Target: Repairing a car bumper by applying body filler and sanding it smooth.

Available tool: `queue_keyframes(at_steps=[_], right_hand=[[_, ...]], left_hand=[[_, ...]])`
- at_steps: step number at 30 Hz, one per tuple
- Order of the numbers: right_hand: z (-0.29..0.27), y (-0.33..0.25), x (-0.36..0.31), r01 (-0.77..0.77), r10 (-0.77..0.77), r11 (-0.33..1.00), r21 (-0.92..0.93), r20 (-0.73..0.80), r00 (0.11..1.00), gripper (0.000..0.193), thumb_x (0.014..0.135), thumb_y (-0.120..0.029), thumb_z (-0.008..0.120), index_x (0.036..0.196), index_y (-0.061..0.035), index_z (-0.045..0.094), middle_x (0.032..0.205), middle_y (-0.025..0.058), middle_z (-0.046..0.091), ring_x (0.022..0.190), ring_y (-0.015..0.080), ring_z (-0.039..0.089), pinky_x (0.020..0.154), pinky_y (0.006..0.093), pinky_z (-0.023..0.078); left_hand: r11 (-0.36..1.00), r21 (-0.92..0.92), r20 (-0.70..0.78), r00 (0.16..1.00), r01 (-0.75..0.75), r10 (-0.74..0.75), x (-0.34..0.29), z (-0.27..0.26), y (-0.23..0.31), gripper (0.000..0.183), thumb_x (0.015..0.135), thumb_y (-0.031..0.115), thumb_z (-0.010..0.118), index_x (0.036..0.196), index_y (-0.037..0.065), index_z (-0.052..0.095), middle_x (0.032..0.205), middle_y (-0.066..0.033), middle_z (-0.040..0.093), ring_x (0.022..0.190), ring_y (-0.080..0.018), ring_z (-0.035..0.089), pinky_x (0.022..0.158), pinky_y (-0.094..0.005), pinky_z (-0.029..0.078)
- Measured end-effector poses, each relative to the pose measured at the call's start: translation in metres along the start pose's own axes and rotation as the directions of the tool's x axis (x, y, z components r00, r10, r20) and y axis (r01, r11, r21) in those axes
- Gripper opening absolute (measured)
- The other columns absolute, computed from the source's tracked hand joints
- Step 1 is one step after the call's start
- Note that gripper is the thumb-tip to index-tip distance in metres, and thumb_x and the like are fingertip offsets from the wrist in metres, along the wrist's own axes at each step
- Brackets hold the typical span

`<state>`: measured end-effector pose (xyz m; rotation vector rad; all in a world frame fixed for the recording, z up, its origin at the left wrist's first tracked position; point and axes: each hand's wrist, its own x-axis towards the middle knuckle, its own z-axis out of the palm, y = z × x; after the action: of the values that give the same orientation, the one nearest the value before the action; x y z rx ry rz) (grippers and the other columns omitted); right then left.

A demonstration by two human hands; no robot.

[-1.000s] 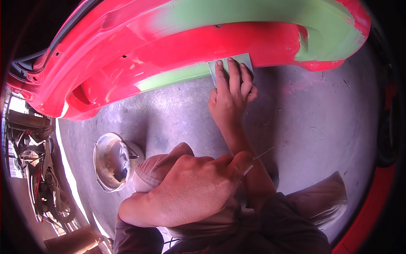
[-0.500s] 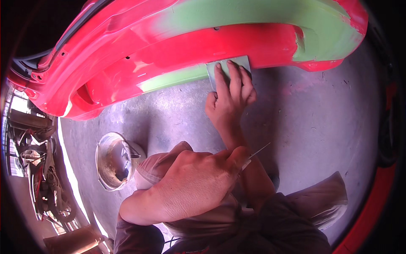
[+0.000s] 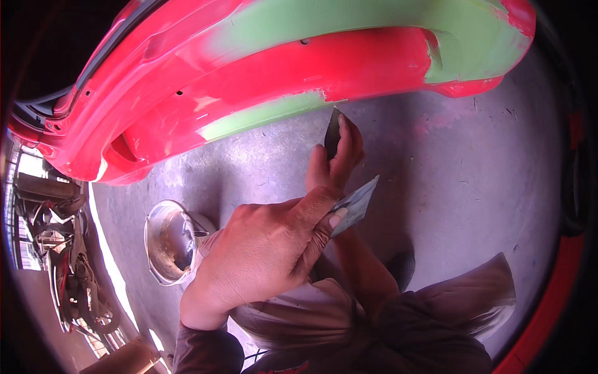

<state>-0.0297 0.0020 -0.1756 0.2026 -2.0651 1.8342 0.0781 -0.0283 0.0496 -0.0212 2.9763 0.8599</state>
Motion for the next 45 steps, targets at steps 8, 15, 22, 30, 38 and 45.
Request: queue_keyframes(at_steps=[8, 15, 22, 30, 38, 45], right_hand=[[0.053, -0.013, -0.034, 0.011, -0.116, 0.949, 0.315, 0.318, 0.941, 0.060, 0.088, -0.002, 0.062, 0.147, -0.0039, 0.050, 0.146, 0.0215, 0.054, 0.128, 0.0404, 0.050, 0.113, 0.0505, 0.038], [0.070, 0.006, -0.080, -0.289, 0.033, 0.847, 0.447, 0.497, 0.867, 0.048, 0.096, -0.008, 0.056, 0.143, -0.0041, 0.058, 0.128, 0.0133, 0.063, 0.115, 0.0266, 0.057, 0.101, 0.0417, 0.046], [-0.029, -0.017, 0.035, -0.682, 0.153, 0.696, 0.228, 0.880, 0.450, 0.044, 0.099, -0.019, 0.054, 0.135, 0.0037, 0.066, 0.118, 0.0080, 0.073, 0.098, 0.0136, 0.065, 0.091, 0.0355, 0.053], [-0.136, -0.070, 0.105, -0.455, -0.363, 0.358, 0.815, 0.570, 0.737, 0.062, 0.078, -0.014, 0.054, 0.132, 0.0159, 0.065, 0.139, 0.0275, 0.066, 0.132, 0.0388, 0.061, 0.117, 0.0514, 0.040], [-0.153, -0.109, 0.126, 0.034, -0.378, 0.823, 0.567, 0.502, 0.778, 0.055, 0.077, 0.005, 0.046, 0.124, 0.0086, 0.073, 0.130, 0.0233, 0.072, 0.126, 0.0327, 0.066, 0.114, 0.0400, 0.045], [-0.153, -0.073, 0.118, -0.065, -0.159, 0.930, 0.362, 0.555, 0.817, 0.035, 0.096, -0.006, 0.054, 0.125, 0.0034, 0.072, 0.104, 0.0091, 0.077, 0.085, 0.0172, 0.069, 0.075, 0.0366, 0.054]], left_hand=[[1.000, -0.001, 0.151, 0.989, -0.007, 0.007, -0.003, 0.001, 0.013, 0.021, 0.102, 0.025, 0.068, 0.119, 0.014, 0.072, 0.078, -0.0124, 0.073, 0.074, -0.0359, 0.074, 0.067, -0.0447, 0.058], [0.998, 0.061, 0.146, 0.989, 0.021, -0.030, -0.004, 0.001, 0.015, 0.025, 0.100, 0.019, 0.066, 0.125, 0.014, 0.062, 0.089, -0.0147, 0.074, 0.080, -0.0402, 0.073, 0.069, -0.0497, 0.057], [0.966, -0.151, -0.094, 0.970, 0.209, -0.224, -0.003, -0.009, -0.006, 0.027, 0.108, 0.023, 0.060, 0.130, 0.007, 0.064, 0.090, -0.0140, 0.074, 0.079, -0.0270, 0.075, 0.076, -0.0360, 0.057], [0.732, -0.681, -0.296, 0.917, -0.006, -0.268, 0.018, 0.001, -0.009, 0.038, 0.114, 0.025, 0.053, 0.138, -0.004, 0.057, 0.117, -0.0063, 0.068, 0.104, -0.0095, 0.058, 0.095, -0.0250, 0.047], [0.673, -0.690, -0.474, 0.869, -0.266, -0.143, 0.025, 0.011, -0.010, 0.032, 0.114, 0.023, 0.050, 0.134, -0.002, 0.057, 0.116, -0.0055, 0.066, 0.104, -0.0080, 0.055, 0.094, -0.0237, 0.045], [0.746, -0.585, -0.649, 0.735, -0.317, -0.196, 0.029, 0.004, -0.004, 0.031, 0.114, 0.033, 0.048, 0.126, 0.006, 0.054, 0.079, 0.0020, 0.057, 0.050, -0.0029, 0.045, 0.045, -0.0216, 0.037]])
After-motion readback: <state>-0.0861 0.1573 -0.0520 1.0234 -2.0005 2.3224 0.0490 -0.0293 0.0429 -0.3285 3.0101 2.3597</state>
